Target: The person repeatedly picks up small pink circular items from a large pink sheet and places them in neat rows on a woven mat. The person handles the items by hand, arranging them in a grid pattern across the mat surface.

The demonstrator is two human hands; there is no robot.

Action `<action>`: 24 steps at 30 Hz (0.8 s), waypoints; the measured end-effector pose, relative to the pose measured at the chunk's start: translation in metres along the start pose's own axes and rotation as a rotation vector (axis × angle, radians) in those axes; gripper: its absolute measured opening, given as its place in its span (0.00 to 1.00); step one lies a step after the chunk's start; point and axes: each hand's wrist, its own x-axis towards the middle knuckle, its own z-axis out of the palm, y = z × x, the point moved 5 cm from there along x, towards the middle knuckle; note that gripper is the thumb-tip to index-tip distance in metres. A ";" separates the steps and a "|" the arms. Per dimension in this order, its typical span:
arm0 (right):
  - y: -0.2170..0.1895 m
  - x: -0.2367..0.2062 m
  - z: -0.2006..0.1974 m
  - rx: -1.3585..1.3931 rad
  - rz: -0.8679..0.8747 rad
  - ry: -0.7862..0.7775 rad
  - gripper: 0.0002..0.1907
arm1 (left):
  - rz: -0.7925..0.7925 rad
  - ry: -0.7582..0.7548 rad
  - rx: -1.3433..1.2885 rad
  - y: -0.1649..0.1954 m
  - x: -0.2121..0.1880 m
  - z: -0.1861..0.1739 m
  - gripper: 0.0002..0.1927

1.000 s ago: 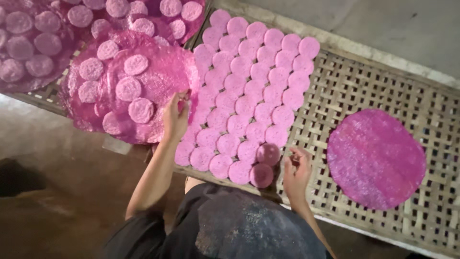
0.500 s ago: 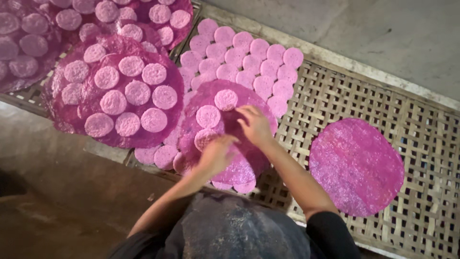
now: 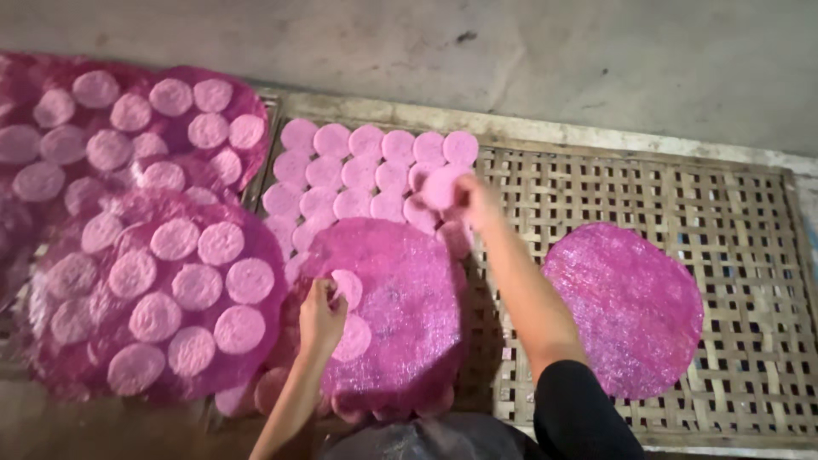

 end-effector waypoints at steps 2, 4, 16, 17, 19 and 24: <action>-0.061 0.009 -0.026 0.002 -0.411 -0.075 0.10 | -0.052 -0.025 -0.106 0.000 0.008 0.006 0.10; -0.100 0.021 -0.037 -0.174 -0.553 -0.030 0.16 | -0.072 -0.039 -0.192 0.005 0.016 0.009 0.09; -0.125 0.022 -0.008 -1.298 -1.164 0.507 0.23 | -0.043 -0.210 -0.248 0.065 0.054 0.037 0.10; -0.123 0.013 -0.005 -1.327 -1.189 0.527 0.24 | -0.044 -0.211 -0.231 0.071 0.060 0.040 0.10; -0.113 -0.006 0.009 -1.327 -1.193 0.525 0.21 | -0.075 -0.215 -0.208 0.087 0.072 0.047 0.12; 0.004 -0.051 0.035 -0.467 0.087 -0.683 0.27 | 0.044 -0.256 -0.179 0.155 0.086 0.079 0.12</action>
